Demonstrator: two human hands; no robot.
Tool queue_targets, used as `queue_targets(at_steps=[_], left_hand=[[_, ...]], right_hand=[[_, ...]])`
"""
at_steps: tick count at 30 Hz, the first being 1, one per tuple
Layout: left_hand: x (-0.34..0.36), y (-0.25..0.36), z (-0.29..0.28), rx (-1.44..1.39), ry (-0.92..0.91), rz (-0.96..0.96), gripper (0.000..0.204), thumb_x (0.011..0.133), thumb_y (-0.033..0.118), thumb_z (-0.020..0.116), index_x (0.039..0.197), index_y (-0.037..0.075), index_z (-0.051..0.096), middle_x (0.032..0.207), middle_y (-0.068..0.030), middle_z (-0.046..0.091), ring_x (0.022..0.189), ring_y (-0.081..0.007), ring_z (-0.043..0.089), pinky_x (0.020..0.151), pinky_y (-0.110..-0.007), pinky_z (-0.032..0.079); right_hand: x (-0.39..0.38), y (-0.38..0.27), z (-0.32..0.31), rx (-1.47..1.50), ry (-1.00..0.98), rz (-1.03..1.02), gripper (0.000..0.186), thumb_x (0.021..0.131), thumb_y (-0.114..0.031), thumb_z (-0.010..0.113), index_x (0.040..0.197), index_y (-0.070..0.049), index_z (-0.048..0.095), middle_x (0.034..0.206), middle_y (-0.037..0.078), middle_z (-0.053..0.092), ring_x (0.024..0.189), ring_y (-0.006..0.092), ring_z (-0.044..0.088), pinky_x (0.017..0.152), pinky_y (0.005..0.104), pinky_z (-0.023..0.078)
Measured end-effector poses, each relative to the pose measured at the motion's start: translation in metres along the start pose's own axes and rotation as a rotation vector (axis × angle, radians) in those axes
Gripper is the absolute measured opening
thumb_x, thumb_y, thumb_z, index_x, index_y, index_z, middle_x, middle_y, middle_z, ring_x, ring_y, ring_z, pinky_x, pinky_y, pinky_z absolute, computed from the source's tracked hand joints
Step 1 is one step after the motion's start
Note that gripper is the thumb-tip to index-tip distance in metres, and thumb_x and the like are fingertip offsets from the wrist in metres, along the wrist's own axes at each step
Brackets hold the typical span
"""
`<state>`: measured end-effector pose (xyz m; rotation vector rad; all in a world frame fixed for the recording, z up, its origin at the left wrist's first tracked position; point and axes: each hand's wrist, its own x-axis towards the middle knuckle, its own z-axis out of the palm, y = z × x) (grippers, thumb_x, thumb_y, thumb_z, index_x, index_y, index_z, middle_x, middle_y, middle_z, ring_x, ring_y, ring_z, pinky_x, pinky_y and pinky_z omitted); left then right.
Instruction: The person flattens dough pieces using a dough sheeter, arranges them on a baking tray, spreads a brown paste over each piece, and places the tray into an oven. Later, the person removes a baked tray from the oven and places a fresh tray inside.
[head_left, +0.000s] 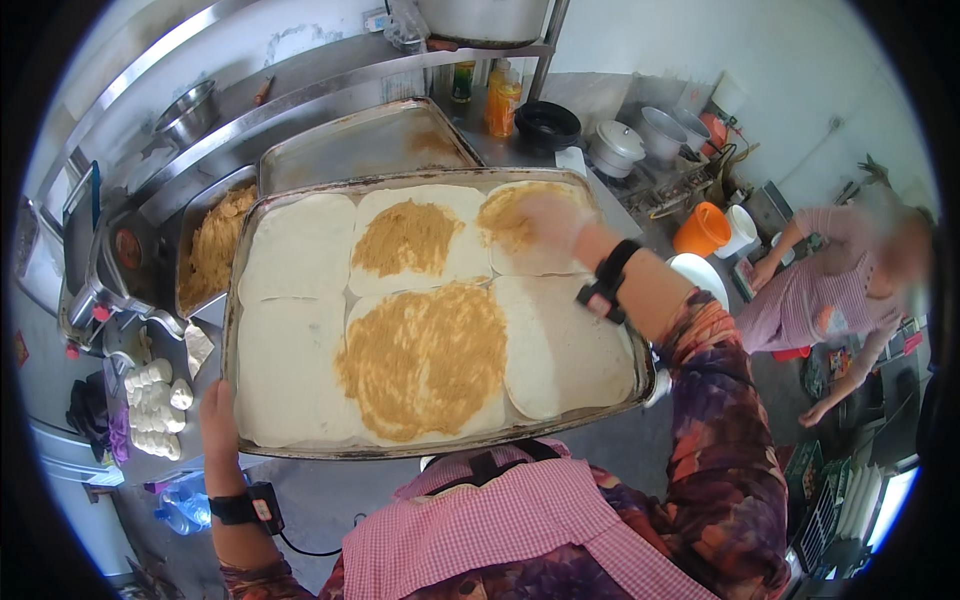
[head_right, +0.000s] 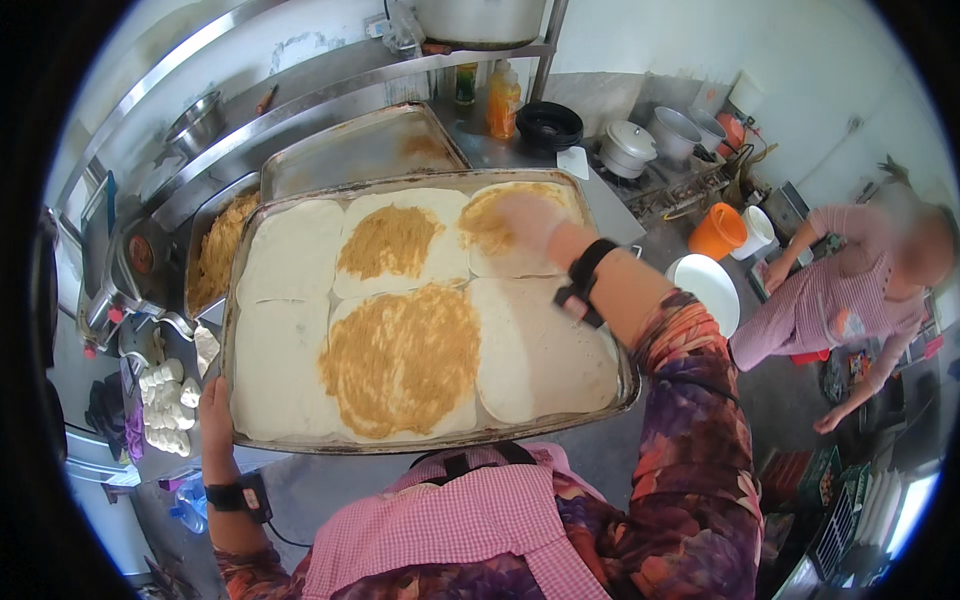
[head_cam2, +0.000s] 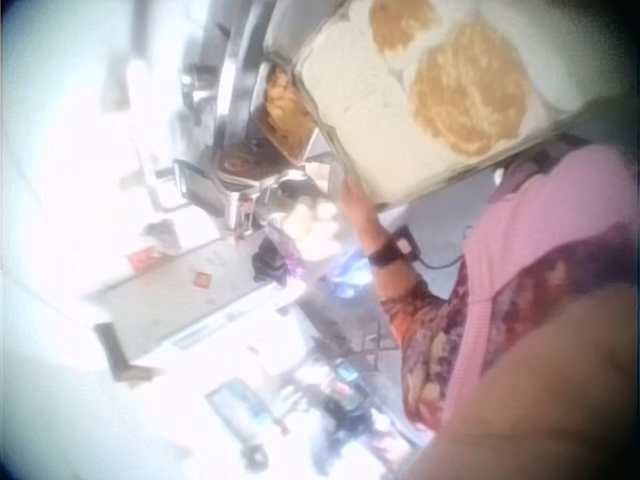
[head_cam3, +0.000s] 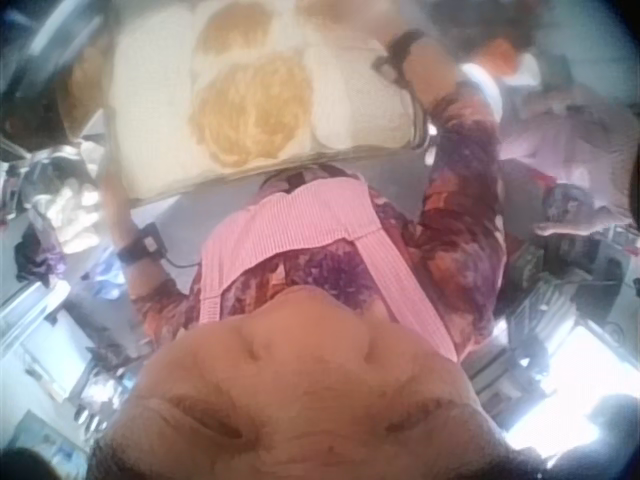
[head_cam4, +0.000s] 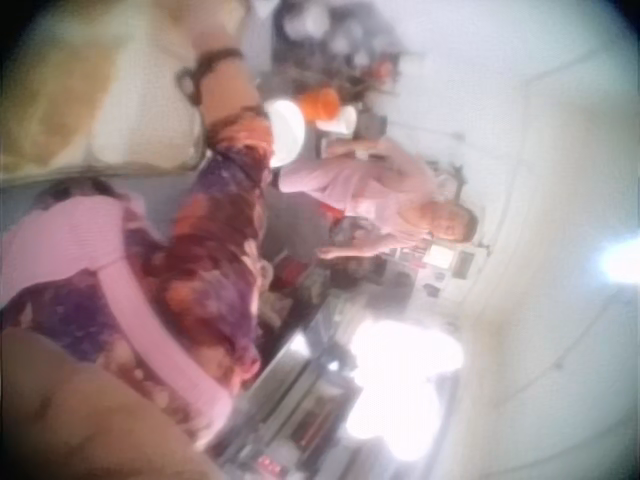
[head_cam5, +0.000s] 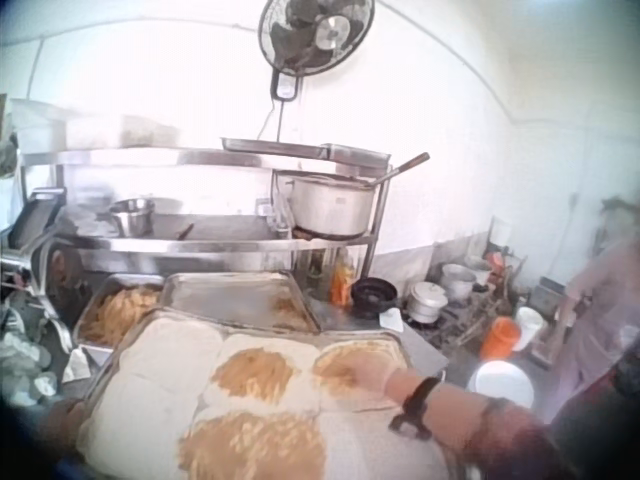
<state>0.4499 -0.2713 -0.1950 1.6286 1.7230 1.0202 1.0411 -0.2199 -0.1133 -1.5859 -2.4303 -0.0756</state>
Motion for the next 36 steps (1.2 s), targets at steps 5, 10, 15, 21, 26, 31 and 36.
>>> queue_targets(at_steps=[5, 10, 15, 21, 26, 31, 36], left_hand=[[-0.001, -0.004, -0.002, -0.004, -0.022, -0.027, 0.038, 0.098, 0.027, 0.046, 0.107, -0.007, 0.059, 0.093, -0.0164, 0.065, 0.086, -0.0242, 0.058, 0.08, -0.035, 0.045], [0.0, -0.004, 0.0, -0.024, -0.01, -0.025, 0.036, 0.098, 0.026, 0.046, 0.107, -0.007, 0.059, 0.089, -0.015, 0.064, 0.082, -0.023, 0.057, 0.078, -0.035, 0.045], [0.002, -0.004, 0.001, 0.008, 0.012, -0.035, 0.036, 0.098, 0.026, 0.047, 0.105, -0.006, 0.059, 0.089, -0.0144, 0.063, 0.083, -0.0225, 0.057, 0.078, -0.035, 0.045], [0.002, -0.015, 0.002, -0.068, -0.001, -0.026, 0.036, 0.098, 0.026, 0.046, 0.104, -0.006, 0.06, 0.089, -0.0148, 0.063, 0.084, -0.0222, 0.057, 0.078, -0.034, 0.045], [0.004, -0.018, 0.0, 0.0, -0.007, -0.016, 0.035, 0.098, 0.026, 0.046, 0.102, -0.006, 0.059, 0.086, -0.0142, 0.062, 0.08, -0.0216, 0.055, 0.076, -0.034, 0.044], [0.001, -0.011, -0.001, -0.023, -0.021, -0.009, 0.034, 0.098, 0.026, 0.045, 0.098, -0.006, 0.058, 0.081, -0.0137, 0.058, 0.075, -0.021, 0.051, 0.073, -0.035, 0.043], [0.002, -0.006, 0.002, -0.016, 0.009, -0.023, 0.033, 0.098, 0.024, 0.045, 0.096, -0.006, 0.057, 0.079, -0.014, 0.056, 0.074, -0.0201, 0.05, 0.071, -0.035, 0.043]], right_hand=[[-0.037, 0.035, 0.003, -0.214, -0.268, 0.349, 0.016, 0.082, -0.013, 0.059, 0.091, -0.003, 0.066, 0.091, 0.019, 0.068, 0.09, 0.0332, 0.066, 0.077, 0.0429, 0.052], [-0.028, 0.013, -0.001, -0.21, -0.278, 0.328, 0.017, 0.085, -0.013, 0.055, 0.09, -0.003, 0.068, 0.091, 0.019, 0.068, 0.088, 0.0356, 0.066, 0.077, 0.0423, 0.052], [0.011, -0.031, 0.004, -0.134, -0.231, 0.182, 0.016, 0.08, -0.014, 0.06, 0.092, -0.007, 0.069, 0.096, 0.017, 0.066, 0.094, 0.0357, 0.063, 0.081, 0.0424, 0.05], [-0.005, 0.018, -0.012, -0.073, -0.251, 0.196, 0.018, 0.08, -0.012, 0.061, 0.095, -0.004, 0.067, 0.098, 0.018, 0.066, 0.097, 0.0349, 0.063, 0.084, 0.0427, 0.049], [-0.043, 0.028, -0.01, -0.241, -0.417, 0.399, 0.018, 0.082, -0.012, 0.057, 0.095, -0.004, 0.067, 0.095, 0.02, 0.068, 0.093, 0.0359, 0.065, 0.082, 0.044, 0.051], [-0.034, 0.003, -0.024, -0.151, -0.287, 0.594, 0.019, 0.084, -0.011, 0.053, 0.092, -0.002, 0.068, 0.095, 0.02, 0.068, 0.092, 0.0356, 0.066, 0.081, 0.0445, 0.051], [0.006, -0.039, -0.005, -0.161, -0.286, 0.112, 0.02, 0.082, -0.012, 0.053, 0.093, -0.005, 0.069, 0.093, 0.021, 0.067, 0.09, 0.037, 0.065, 0.081, 0.0435, 0.051]])
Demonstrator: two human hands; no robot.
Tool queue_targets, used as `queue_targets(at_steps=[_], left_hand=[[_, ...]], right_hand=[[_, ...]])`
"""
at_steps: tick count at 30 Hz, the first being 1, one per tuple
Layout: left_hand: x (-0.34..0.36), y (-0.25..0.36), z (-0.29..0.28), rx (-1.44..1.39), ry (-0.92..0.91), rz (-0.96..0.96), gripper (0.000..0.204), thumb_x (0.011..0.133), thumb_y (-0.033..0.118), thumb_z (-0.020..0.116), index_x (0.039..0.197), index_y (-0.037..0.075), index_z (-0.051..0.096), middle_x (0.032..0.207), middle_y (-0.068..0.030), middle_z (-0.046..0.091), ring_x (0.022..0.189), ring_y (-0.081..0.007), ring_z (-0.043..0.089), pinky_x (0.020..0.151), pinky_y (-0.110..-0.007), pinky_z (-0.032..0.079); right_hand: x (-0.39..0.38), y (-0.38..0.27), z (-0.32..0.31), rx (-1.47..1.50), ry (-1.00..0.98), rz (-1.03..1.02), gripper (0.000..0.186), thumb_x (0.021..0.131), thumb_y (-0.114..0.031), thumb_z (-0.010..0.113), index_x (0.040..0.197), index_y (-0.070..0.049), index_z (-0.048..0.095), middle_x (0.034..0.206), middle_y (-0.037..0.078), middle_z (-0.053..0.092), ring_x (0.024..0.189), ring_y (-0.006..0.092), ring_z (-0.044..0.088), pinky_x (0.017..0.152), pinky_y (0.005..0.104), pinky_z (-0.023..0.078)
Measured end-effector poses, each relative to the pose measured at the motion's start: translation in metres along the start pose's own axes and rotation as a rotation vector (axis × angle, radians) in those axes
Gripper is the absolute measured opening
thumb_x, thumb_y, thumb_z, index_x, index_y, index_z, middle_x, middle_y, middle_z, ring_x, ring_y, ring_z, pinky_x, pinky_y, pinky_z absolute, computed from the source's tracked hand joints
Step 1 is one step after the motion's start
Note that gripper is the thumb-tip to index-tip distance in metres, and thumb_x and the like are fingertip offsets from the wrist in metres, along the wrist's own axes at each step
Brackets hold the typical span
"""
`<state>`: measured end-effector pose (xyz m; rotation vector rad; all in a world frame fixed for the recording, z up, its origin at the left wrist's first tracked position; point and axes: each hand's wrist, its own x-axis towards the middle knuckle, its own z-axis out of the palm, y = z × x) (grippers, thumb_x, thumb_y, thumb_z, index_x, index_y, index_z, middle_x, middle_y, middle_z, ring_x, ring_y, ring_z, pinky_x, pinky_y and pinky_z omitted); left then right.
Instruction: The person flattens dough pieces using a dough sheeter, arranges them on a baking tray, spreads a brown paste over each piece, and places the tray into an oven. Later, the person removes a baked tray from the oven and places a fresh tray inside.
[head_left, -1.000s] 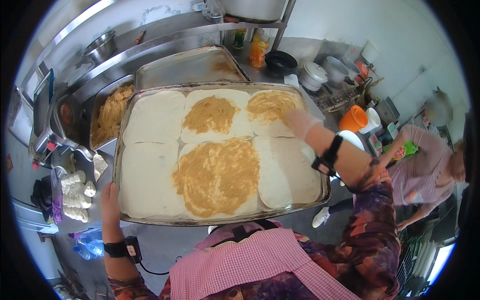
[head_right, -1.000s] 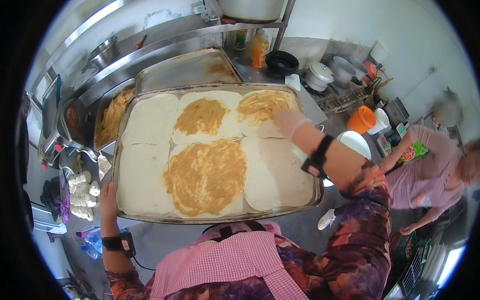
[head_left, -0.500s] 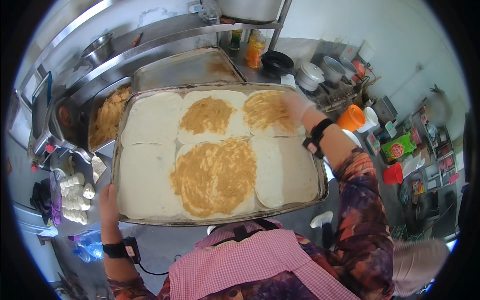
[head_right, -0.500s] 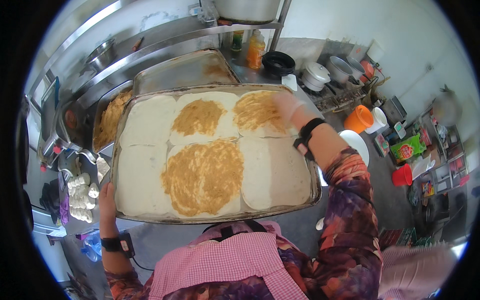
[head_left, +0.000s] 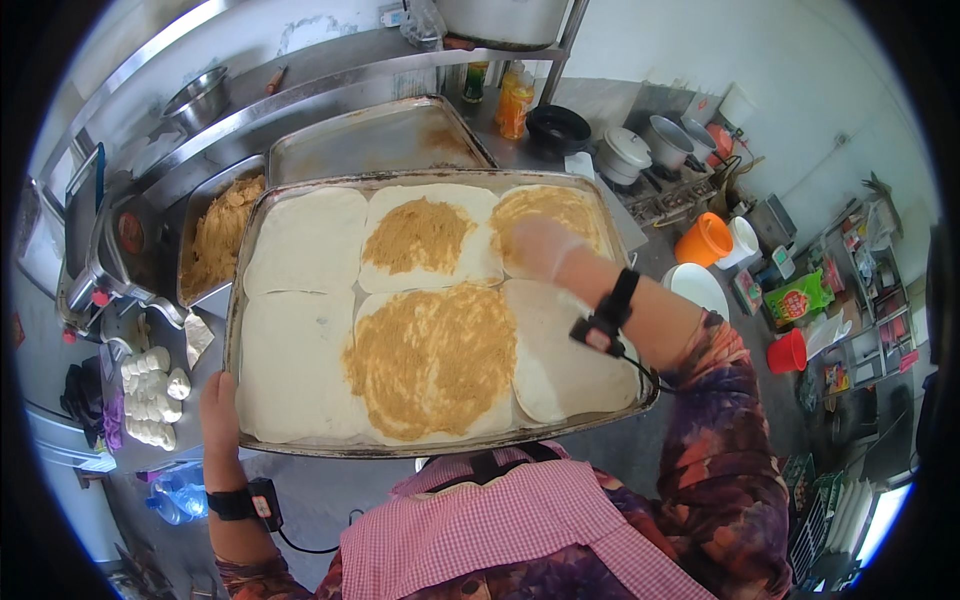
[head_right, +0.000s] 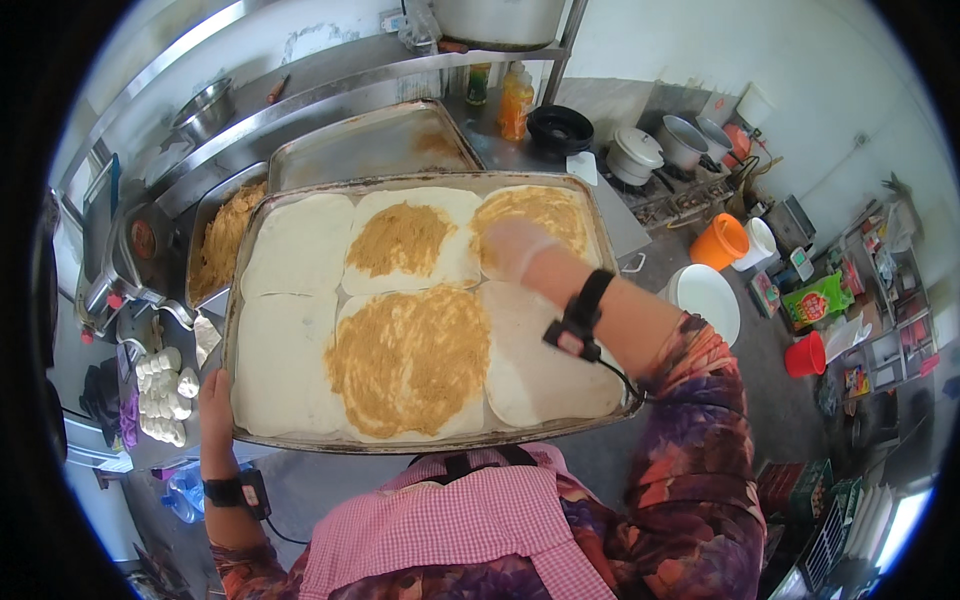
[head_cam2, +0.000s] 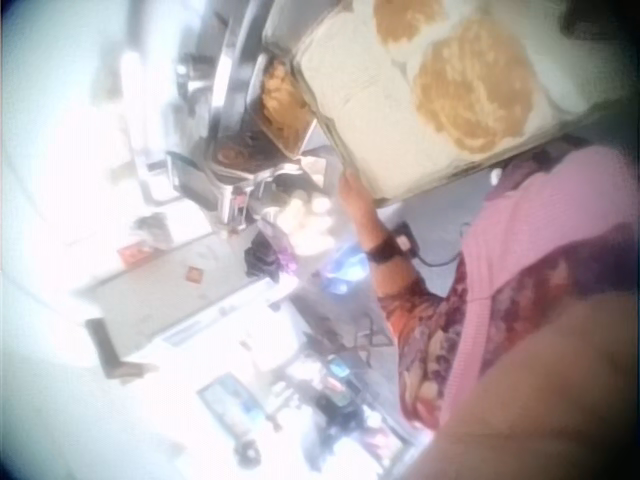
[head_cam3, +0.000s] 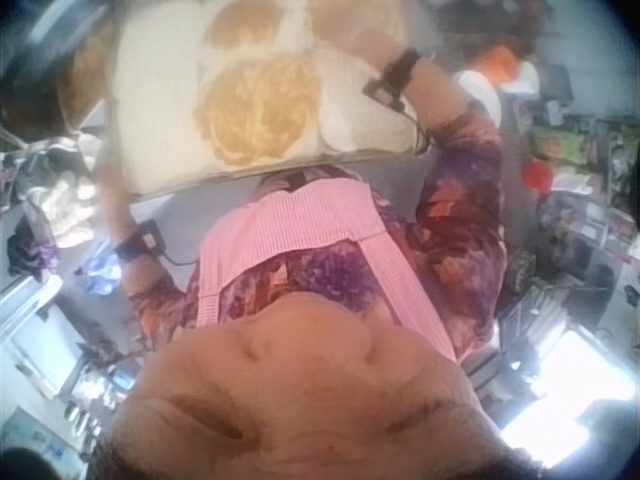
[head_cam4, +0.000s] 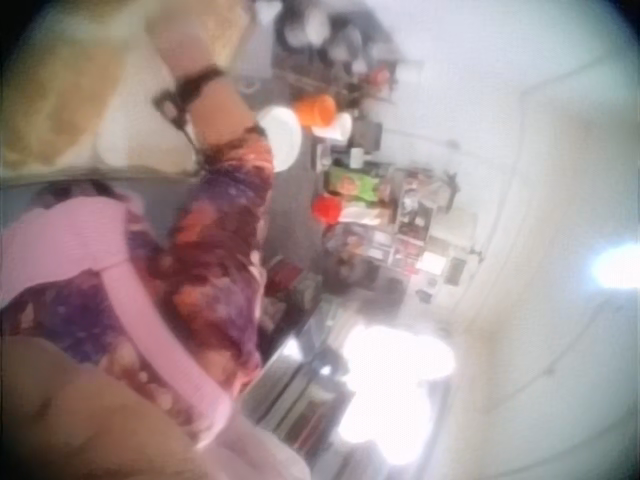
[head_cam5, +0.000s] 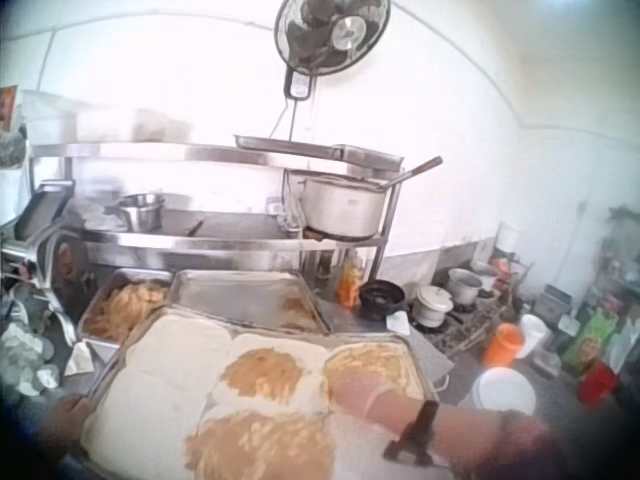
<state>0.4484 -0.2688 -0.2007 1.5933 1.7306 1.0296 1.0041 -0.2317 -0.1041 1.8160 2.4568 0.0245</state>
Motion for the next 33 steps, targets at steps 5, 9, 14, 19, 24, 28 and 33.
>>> queue_targets(at_steps=[5, 9, 14, 19, 24, 28, 33], left_hand=[[-0.001, -0.007, -0.001, -0.023, -0.001, 0.007, 0.034, 0.098, 0.025, 0.045, 0.099, -0.006, 0.058, 0.083, -0.0146, 0.06, 0.077, -0.0207, 0.053, 0.074, -0.035, 0.044], [0.0, -0.009, -0.002, -0.036, -0.02, -0.021, 0.035, 0.098, 0.026, 0.045, 0.102, -0.006, 0.059, 0.085, -0.0139, 0.062, 0.079, -0.0212, 0.054, 0.074, -0.033, 0.044], [-0.002, -0.001, -0.002, -0.004, -0.006, 0.023, 0.035, 0.099, 0.026, 0.045, 0.102, -0.006, 0.059, 0.083, -0.0123, 0.061, 0.077, -0.0214, 0.054, 0.074, -0.032, 0.044], [-0.003, 0.007, -0.002, -0.065, -0.059, -0.011, 0.035, 0.099, 0.026, 0.045, 0.104, -0.006, 0.059, 0.085, -0.0116, 0.062, 0.079, -0.0194, 0.056, 0.076, -0.031, 0.044], [-0.003, 0.013, 0.002, -0.039, 0.003, 0.022, 0.036, 0.099, 0.026, 0.047, 0.105, -0.006, 0.06, 0.084, -0.009, 0.063, 0.08, -0.014, 0.054, 0.074, -0.03, 0.044], [-0.005, 0.016, -0.001, -0.106, -0.074, -0.048, 0.038, 0.098, 0.028, 0.048, 0.11, -0.007, 0.06, 0.089, -0.0107, 0.065, 0.085, -0.0143, 0.057, 0.078, -0.03, 0.045], [-0.005, 0.015, 0.002, -0.125, -0.039, -0.045, 0.035, 0.098, 0.026, 0.05, 0.11, -0.006, 0.061, 0.091, -0.0085, 0.066, 0.085, -0.0135, 0.057, 0.079, -0.029, 0.045]], right_hand=[[-0.023, 0.038, 0.014, 0.17, 0.087, 0.065, 0.022, 0.076, -0.009, 0.062, 0.097, -0.011, 0.07, 0.093, 0.016, 0.068, 0.09, 0.034, 0.065, 0.078, 0.039, 0.052], [-0.01, 0.101, 0.001, 0.038, -0.129, 0.332, 0.028, 0.074, -0.006, 0.064, 0.101, -0.009, 0.07, 0.1, 0.017, 0.068, 0.095, 0.033, 0.064, 0.08, 0.0384, 0.052], [-0.026, 0.064, 0.002, -0.077, -0.205, 0.388, 0.02, 0.08, -0.01, 0.06, 0.096, -0.004, 0.07, 0.099, 0.019, 0.068, 0.096, 0.033, 0.065, 0.082, 0.0396, 0.052], [-0.047, 0.042, -0.015, -0.005, -0.235, 0.405, 0.021, 0.083, -0.014, 0.057, 0.096, -0.005, 0.07, 0.099, 0.018, 0.068, 0.096, 0.034, 0.065, 0.082, 0.0396, 0.052], [-0.004, 0.012, 0.001, 0.007, -0.178, 0.149, 0.023, 0.083, -0.025, 0.059, 0.09, -0.006, 0.071, 0.1, 0.016, 0.068, 0.092, 0.0336, 0.065, 0.08, 0.0401, 0.05], [0.029, -0.026, -0.009, 0.533, -0.108, 0.104, 0.025, 0.078, -0.018, 0.063, 0.097, -0.004, 0.069, 0.088, 0.018, 0.069, 0.085, 0.0328, 0.066, 0.076, 0.0402, 0.052], [0.09, -0.08, -0.018, 0.318, 0.15, 0.038, 0.021, 0.074, -0.019, 0.064, 0.087, -0.003, 0.07, 0.088, 0.02, 0.068, 0.083, 0.0336, 0.066, 0.075, 0.0413, 0.052]])
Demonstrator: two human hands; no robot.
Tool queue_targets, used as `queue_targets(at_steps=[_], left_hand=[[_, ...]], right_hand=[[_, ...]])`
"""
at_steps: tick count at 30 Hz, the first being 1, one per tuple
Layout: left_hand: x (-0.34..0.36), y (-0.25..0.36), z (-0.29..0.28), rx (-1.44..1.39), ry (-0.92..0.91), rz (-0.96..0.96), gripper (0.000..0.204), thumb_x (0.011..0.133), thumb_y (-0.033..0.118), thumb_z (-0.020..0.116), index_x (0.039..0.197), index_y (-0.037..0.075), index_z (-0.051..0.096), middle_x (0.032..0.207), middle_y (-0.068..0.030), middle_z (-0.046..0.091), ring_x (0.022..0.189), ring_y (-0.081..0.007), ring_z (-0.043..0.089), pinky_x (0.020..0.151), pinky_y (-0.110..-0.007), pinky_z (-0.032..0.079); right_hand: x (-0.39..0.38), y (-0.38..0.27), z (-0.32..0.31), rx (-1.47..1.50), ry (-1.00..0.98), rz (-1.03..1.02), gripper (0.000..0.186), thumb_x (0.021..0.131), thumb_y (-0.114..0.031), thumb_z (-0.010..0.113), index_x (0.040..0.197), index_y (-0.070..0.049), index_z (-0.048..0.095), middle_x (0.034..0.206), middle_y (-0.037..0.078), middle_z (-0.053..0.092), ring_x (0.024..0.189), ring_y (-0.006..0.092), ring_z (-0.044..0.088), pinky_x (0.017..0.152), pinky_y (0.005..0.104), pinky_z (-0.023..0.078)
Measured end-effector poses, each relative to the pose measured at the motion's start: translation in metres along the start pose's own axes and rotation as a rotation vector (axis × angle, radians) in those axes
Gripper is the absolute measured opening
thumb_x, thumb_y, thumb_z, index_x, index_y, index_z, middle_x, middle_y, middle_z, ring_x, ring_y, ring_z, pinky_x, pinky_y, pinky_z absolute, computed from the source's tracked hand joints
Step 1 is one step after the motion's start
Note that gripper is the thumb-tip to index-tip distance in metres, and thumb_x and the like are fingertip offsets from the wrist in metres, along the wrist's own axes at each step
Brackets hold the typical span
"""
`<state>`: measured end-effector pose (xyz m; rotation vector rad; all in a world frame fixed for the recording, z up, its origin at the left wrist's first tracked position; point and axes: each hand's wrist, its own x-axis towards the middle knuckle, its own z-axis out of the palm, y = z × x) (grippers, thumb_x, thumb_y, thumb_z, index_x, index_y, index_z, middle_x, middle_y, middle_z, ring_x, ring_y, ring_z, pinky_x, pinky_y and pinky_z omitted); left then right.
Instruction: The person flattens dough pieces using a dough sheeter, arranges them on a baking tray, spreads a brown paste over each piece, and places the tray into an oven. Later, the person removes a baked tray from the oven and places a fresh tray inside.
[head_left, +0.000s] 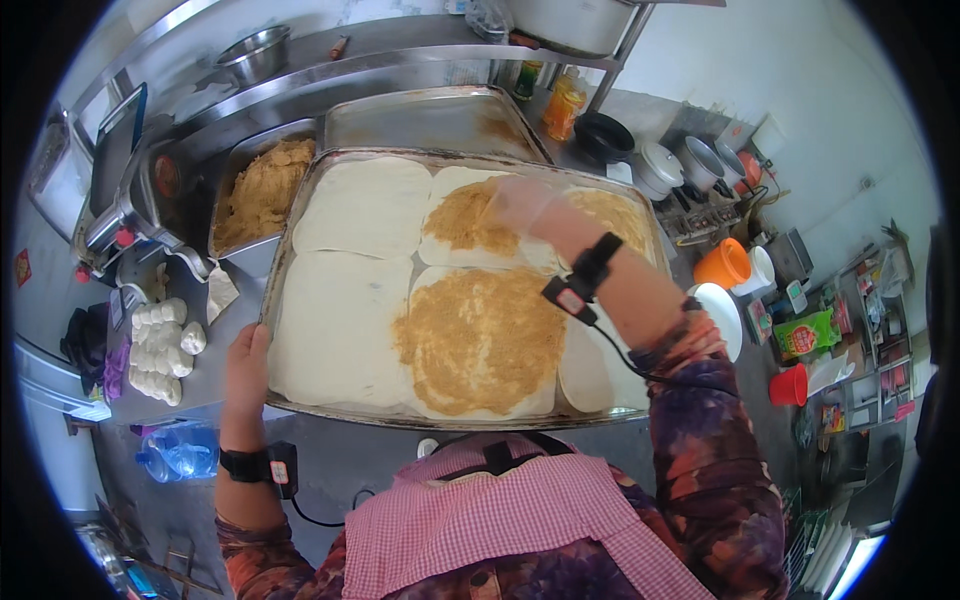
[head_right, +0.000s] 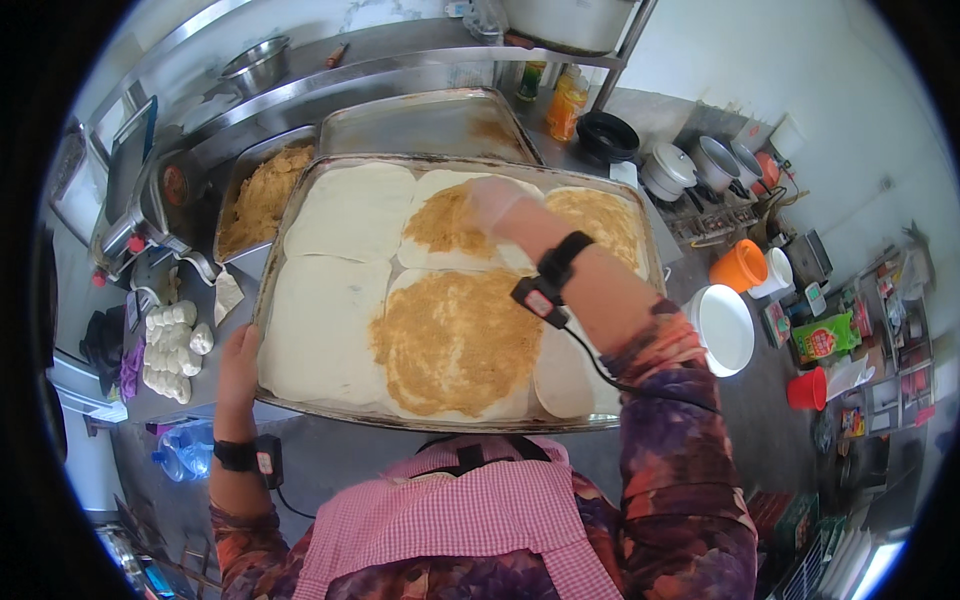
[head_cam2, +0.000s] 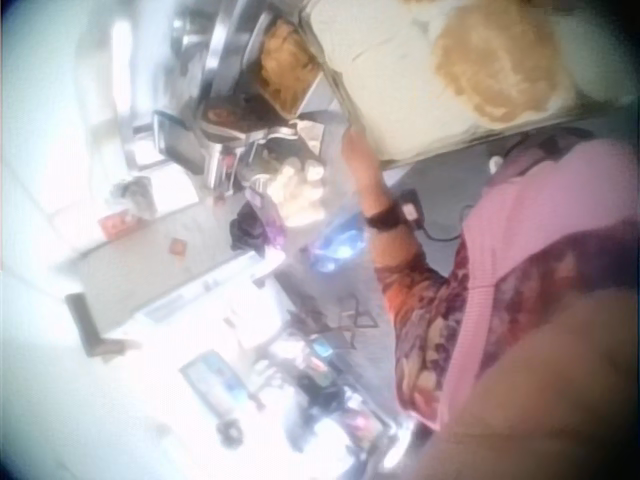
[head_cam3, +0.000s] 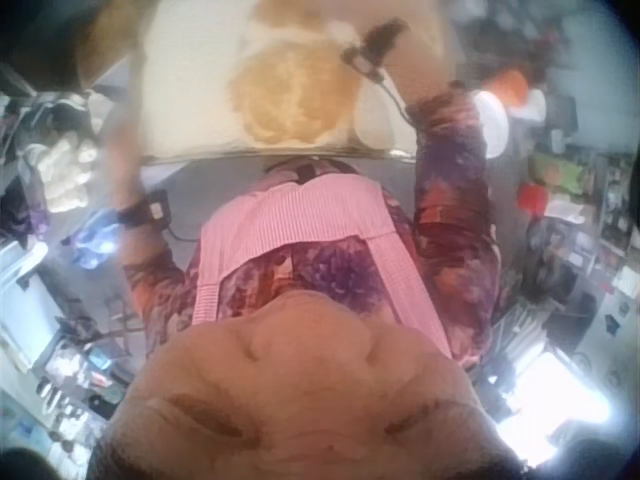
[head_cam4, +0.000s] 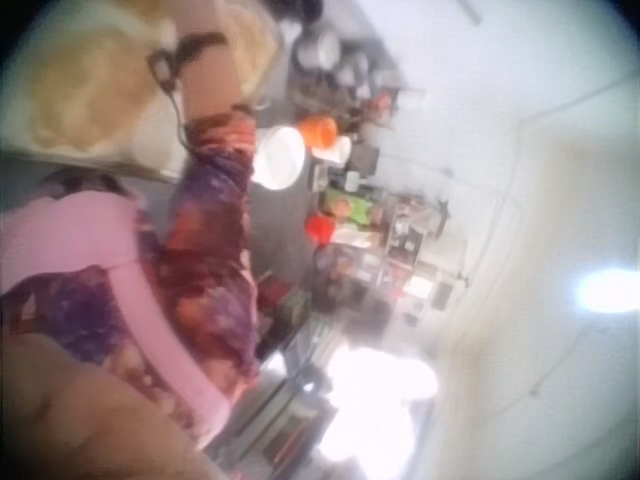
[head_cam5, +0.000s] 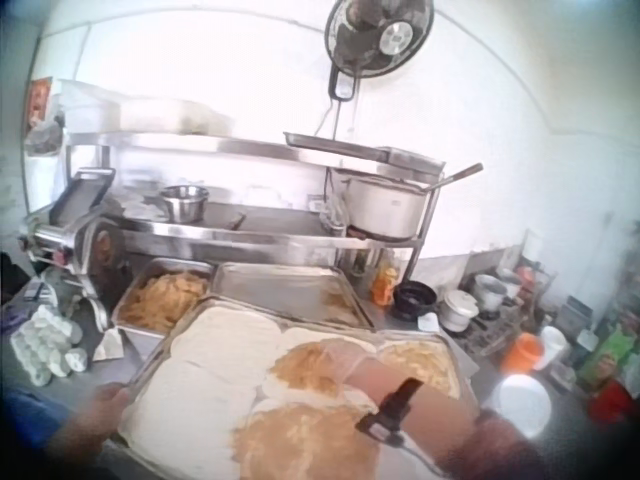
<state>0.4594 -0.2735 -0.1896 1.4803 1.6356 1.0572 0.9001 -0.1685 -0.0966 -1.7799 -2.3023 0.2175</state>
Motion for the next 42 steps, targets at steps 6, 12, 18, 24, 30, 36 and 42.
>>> queue_targets(at_steps=[6, 12, 18, 24, 30, 36, 42], left_hand=[[0.003, -0.001, 0.003, -0.072, -0.017, -0.014, 0.033, 0.097, 0.024, 0.05, 0.11, -0.005, 0.062, 0.093, -0.0076, 0.066, 0.086, -0.0131, 0.057, 0.079, -0.029, 0.045], [0.016, -0.001, -0.001, 0.054, -0.031, 0.096, 0.033, 0.097, 0.026, 0.051, 0.108, -0.004, 0.063, 0.094, -0.0061, 0.065, 0.087, -0.0128, 0.057, 0.079, -0.028, 0.045], [0.056, -0.03, 0.004, -0.055, -0.085, 0.067, 0.034, 0.097, 0.025, 0.051, 0.114, -0.003, 0.061, 0.097, -0.0041, 0.065, 0.089, -0.0124, 0.057, 0.081, -0.028, 0.045], [0.062, -0.005, 0.007, 0.297, 0.167, 0.467, 0.035, 0.093, 0.021, 0.057, 0.12, -0.001, 0.058, 0.105, -0.01, 0.065, 0.096, -0.0195, 0.061, 0.089, -0.03, 0.045], [-0.047, 0.13, 0.077, -0.086, -0.309, 0.684, 0.033, 0.086, 0.005, 0.064, 0.119, 0.004, 0.061, 0.098, -0.0073, 0.066, 0.091, -0.0145, 0.062, 0.085, -0.029, 0.048], [-0.153, 0.243, 0.172, -0.052, -0.598, 1.039, 0.029, 0.081, 0.019, 0.07, 0.106, 0.006, 0.06, 0.08, -0.0088, 0.059, 0.075, -0.0258, 0.06, 0.07, -0.035, 0.05], [-0.177, 0.253, 0.218, 0.0, -0.469, 1.224, 0.014, 0.082, 0.009, 0.063, 0.094, 0.006, 0.057, 0.083, -0.0142, 0.059, 0.077, -0.0348, 0.059, 0.066, -0.041, 0.049]], right_hand=[[-0.01, -0.028, 0.007, -0.206, -0.204, -0.177, 0.019, 0.073, -0.019, 0.064, 0.077, -0.001, 0.068, 0.078, 0.019, 0.067, 0.075, 0.033, 0.066, 0.069, 0.0409, 0.051], [-0.136, -0.008, -0.064, 0.356, -0.442, 0.214, 0.025, 0.078, -0.03, 0.067, 0.082, -0.006, 0.069, 0.079, 0.013, 0.067, 0.072, 0.0245, 0.063, 0.066, 0.0334, 0.049], [-0.205, -0.008, -0.005, -0.254, -0.174, -0.022, 0.024, 0.09, -0.032, 0.054, 0.102, -0.014, 0.066, 0.101, 0.015, 0.061, 0.1, 0.0306, 0.057, 0.081, 0.0413, 0.046], [-0.22, -0.004, -0.006, 0.017, 0.0, -0.263, 0.034, 0.093, -0.033, 0.048, 0.114, -0.01, 0.061, 0.108, 0.017, 0.061, 0.105, 0.0367, 0.056, 0.089, 0.0435, 0.045], [-0.228, -0.021, -0.031, 0.473, -0.123, 0.413, 0.048, 0.096, -0.044, 0.04, 0.12, -0.005, 0.057, 0.113, 0.022, 0.061, 0.112, 0.0368, 0.054, 0.095, 0.0394, 0.042], [-0.232, -0.024, -0.029, 0.278, 0.005, 0.003, 0.044, 0.092, -0.043, 0.048, 0.109, -0.005, 0.061, 0.105, 0.023, 0.06, 0.101, 0.038, 0.055, 0.089, 0.0402, 0.044], [-0.24, -0.008, 0.0, 0.238, 0.345, -0.222, 0.031, 0.084, -0.032, 0.057, 0.103, -0.007, 0.063, 0.102, 0.019, 0.06, 0.095, 0.0376, 0.056, 0.08, 0.0417, 0.046]])
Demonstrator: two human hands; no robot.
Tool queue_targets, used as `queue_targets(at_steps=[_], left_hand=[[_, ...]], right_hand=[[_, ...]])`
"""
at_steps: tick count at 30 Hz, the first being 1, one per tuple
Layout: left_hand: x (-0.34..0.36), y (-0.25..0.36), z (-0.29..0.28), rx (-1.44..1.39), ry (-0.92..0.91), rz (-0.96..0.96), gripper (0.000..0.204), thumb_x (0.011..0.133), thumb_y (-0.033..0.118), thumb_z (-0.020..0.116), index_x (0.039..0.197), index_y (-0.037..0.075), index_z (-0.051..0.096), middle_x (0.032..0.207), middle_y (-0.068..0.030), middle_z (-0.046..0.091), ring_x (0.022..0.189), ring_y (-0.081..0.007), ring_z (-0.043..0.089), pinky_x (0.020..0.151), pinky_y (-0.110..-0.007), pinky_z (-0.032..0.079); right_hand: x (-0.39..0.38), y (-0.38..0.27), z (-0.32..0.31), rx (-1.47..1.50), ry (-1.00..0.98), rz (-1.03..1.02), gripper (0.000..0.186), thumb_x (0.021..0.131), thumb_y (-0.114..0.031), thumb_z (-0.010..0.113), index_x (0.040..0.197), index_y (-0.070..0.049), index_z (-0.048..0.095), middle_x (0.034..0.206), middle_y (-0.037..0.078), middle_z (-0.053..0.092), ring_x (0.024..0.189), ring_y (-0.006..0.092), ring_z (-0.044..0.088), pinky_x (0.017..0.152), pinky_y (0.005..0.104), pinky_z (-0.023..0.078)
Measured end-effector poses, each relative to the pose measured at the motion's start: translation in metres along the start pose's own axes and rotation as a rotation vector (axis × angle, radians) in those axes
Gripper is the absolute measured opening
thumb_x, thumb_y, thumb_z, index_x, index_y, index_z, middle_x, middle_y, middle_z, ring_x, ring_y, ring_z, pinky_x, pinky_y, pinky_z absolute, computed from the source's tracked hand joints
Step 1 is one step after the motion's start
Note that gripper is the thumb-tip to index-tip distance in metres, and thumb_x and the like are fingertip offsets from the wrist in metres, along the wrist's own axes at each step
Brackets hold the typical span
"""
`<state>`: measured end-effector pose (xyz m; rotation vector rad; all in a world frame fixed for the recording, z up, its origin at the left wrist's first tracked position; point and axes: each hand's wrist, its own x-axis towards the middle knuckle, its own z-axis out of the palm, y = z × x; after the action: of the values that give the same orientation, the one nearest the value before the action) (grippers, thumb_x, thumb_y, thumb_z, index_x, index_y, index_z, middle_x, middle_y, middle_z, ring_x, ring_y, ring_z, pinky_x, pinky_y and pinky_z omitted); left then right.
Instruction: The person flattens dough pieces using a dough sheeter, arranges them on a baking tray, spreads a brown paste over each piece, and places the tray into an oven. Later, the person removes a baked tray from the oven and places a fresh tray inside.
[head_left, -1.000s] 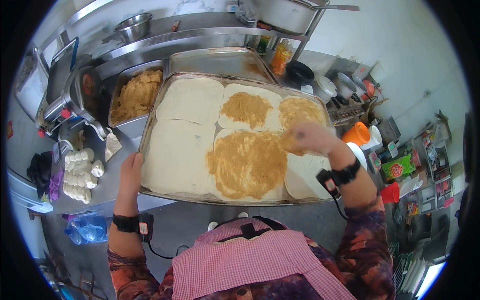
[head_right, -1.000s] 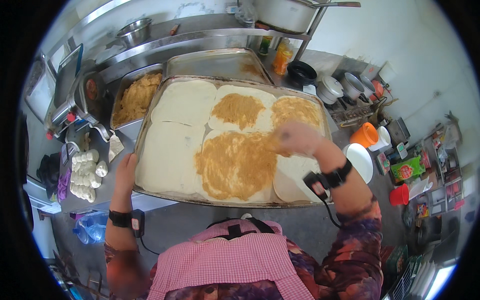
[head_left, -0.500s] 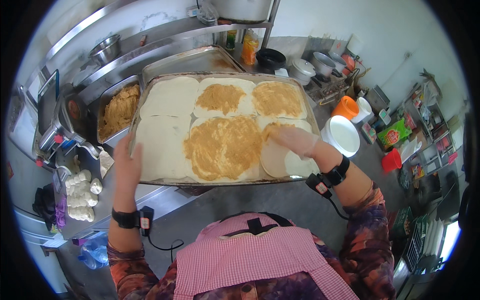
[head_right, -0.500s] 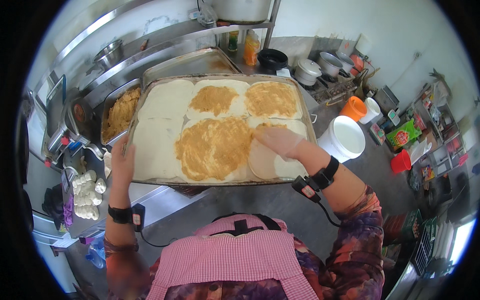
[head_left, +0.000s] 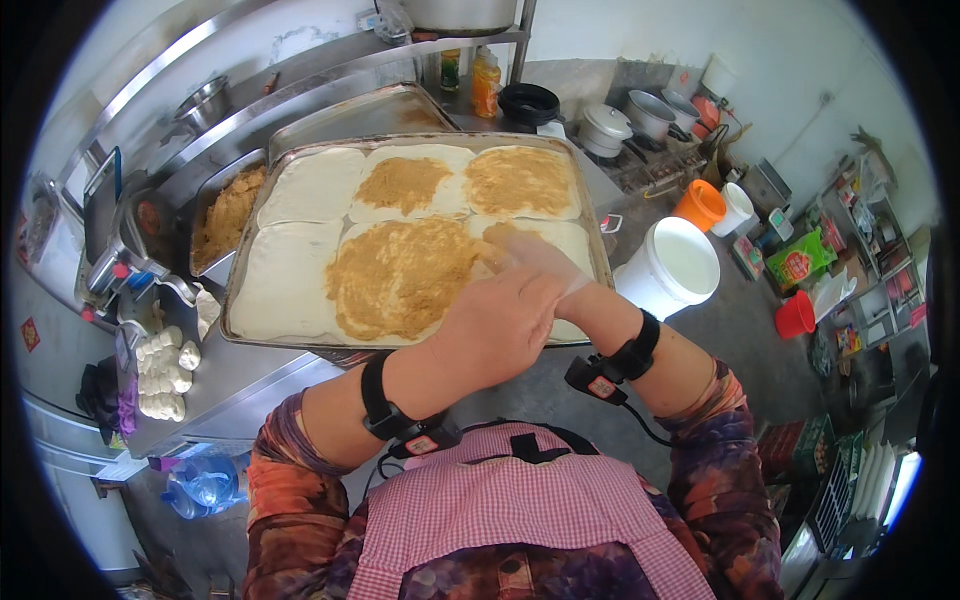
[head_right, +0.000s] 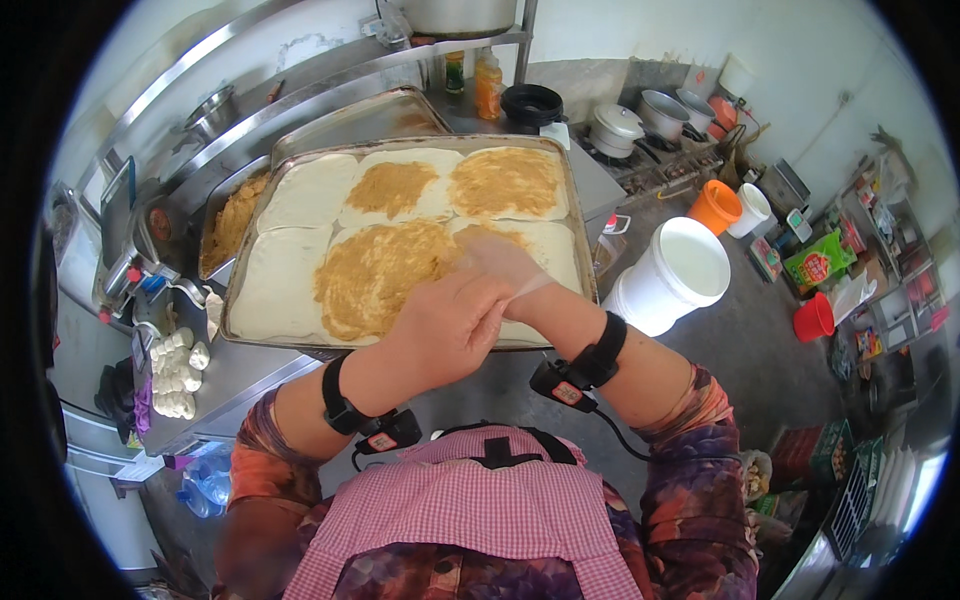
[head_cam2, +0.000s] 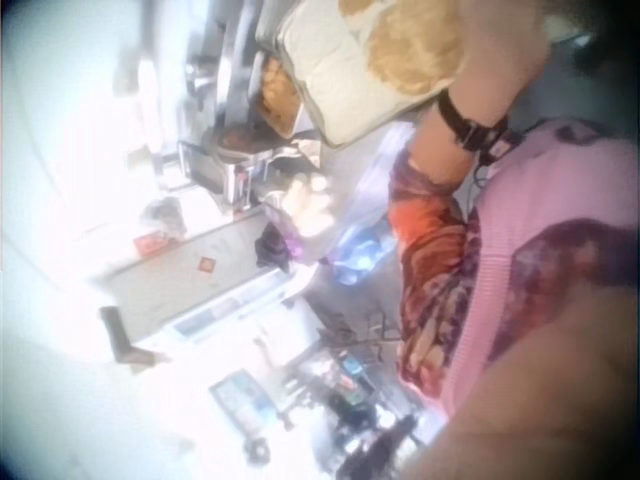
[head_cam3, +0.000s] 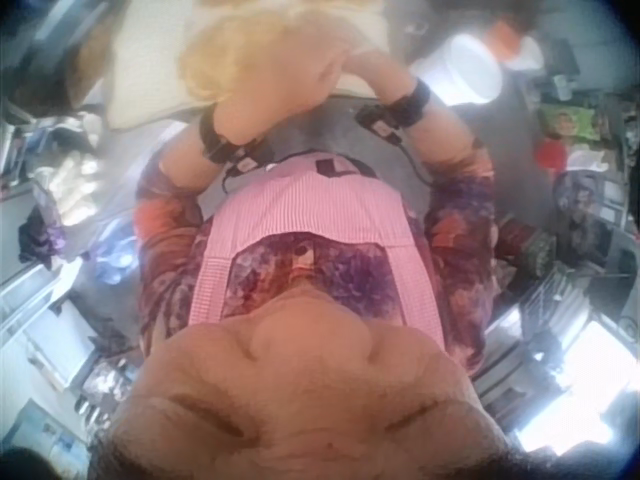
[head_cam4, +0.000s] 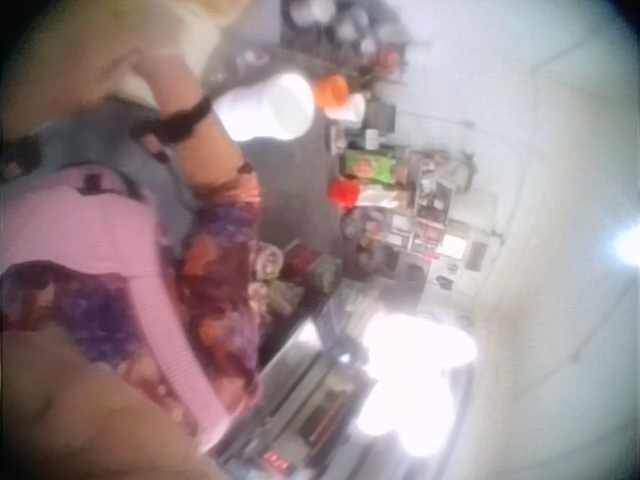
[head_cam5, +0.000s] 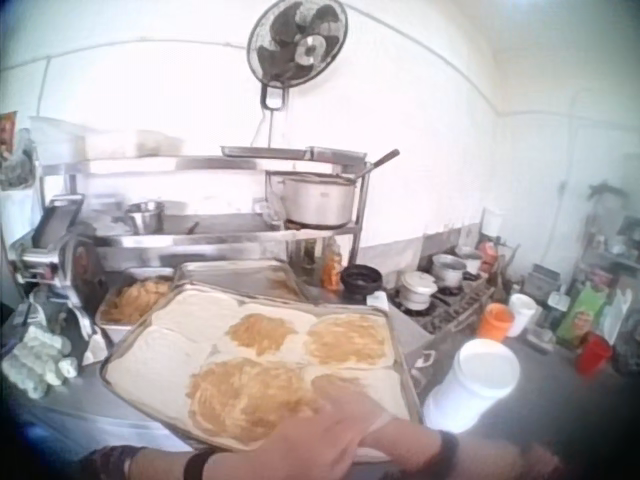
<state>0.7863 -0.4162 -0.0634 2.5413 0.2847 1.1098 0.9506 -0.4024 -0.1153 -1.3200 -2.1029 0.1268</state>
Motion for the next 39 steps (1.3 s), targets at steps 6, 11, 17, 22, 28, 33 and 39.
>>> queue_targets(at_steps=[6, 11, 17, 22, 28, 33, 39], left_hand=[[-0.001, 0.013, 0.034, -0.155, -0.082, 0.051, 0.013, 0.084, 0.007, 0.06, 0.098, 0.006, 0.058, 0.085, -0.0143, 0.06, 0.078, -0.0349, 0.059, 0.066, -0.041, 0.049], [-0.01, 0.006, 0.034, -0.302, -0.158, -0.047, 0.022, 0.084, 0.011, 0.062, 0.105, 0.006, 0.058, 0.089, -0.014, 0.062, 0.081, -0.0351, 0.06, 0.069, -0.042, 0.049], [-0.065, -0.038, 0.007, 0.219, -0.243, -0.102, 0.041, 0.077, 0.02, 0.072, 0.112, 0.003, 0.059, 0.102, -0.0119, 0.061, 0.101, -0.0311, 0.056, 0.093, -0.044, 0.043], [-0.084, -0.06, 0.013, 0.249, -0.299, -0.051, 0.042, 0.069, 0.019, 0.075, 0.105, 0.002, 0.062, 0.103, -0.01, 0.06, 0.105, -0.0291, 0.054, 0.098, -0.044, 0.04], [-0.089, -0.059, 0.013, 0.253, -0.282, -0.053, 0.038, 0.066, 0.017, 0.076, 0.099, 0.004, 0.063, 0.1, -0.0079, 0.06, 0.101, -0.028, 0.054, 0.094, -0.041, 0.042], [-0.093, -0.057, 0.014, 0.261, -0.293, -0.085, 0.035, 0.067, 0.016, 0.075, 0.097, 0.004, 0.063, 0.098, -0.0077, 0.06, 0.1, -0.0277, 0.054, 0.092, -0.039, 0.043], [-0.091, -0.058, 0.018, 0.252, -0.199, -0.035, 0.022, 0.07, 0.019, 0.072, 0.084, 0.005, 0.062, 0.087, -0.0065, 0.056, 0.096, -0.0268, 0.053, 0.089, -0.037, 0.044]], right_hand=[[-0.009, 0.012, 0.001, 0.108, 0.02, -0.177, 0.035, 0.084, -0.032, 0.06, 0.108, -0.007, 0.063, 0.104, 0.02, 0.06, 0.097, 0.0384, 0.056, 0.084, 0.0407, 0.046], [-0.012, 0.025, -0.01, 0.244, -0.07, 0.224, 0.031, 0.084, -0.023, 0.061, 0.111, -0.007, 0.065, 0.099, 0.018, 0.066, 0.09, 0.0319, 0.062, 0.082, 0.036, 0.049], [-0.003, 0.052, -0.026, 0.216, -0.226, 0.315, 0.023, 0.084, -0.019, 0.065, 0.103, -0.006, 0.07, 0.089, 0.013, 0.07, 0.081, 0.0245, 0.066, 0.074, 0.0331, 0.051], [0.044, 0.057, -0.007, -0.3, -0.358, 0.344, 0.017, 0.079, -0.021, 0.065, 0.09, -0.012, 0.073, 0.087, 0.016, 0.068, 0.082, 0.035, 0.064, 0.074, 0.04, 0.051], [0.016, 0.056, 0.016, -0.091, -0.402, -0.245, 0.031, 0.08, -0.009, 0.058, 0.11, -0.009, 0.065, 0.106, 0.014, 0.065, 0.098, 0.0344, 0.06, 0.087, 0.0398, 0.048], [-0.032, 0.073, -0.038, -0.277, -0.542, -0.028, 0.03, 0.081, -0.005, 0.057, 0.11, -0.009, 0.064, 0.107, 0.012, 0.065, 0.1, 0.0318, 0.06, 0.087, 0.0363, 0.048], [0.007, 0.063, -0.024, -0.266, -0.479, 0.201, 0.021, 0.083, -0.019, 0.059, 0.098, -0.008, 0.069, 0.089, 0.017, 0.067, 0.084, 0.0329, 0.064, 0.074, 0.0412, 0.051]])
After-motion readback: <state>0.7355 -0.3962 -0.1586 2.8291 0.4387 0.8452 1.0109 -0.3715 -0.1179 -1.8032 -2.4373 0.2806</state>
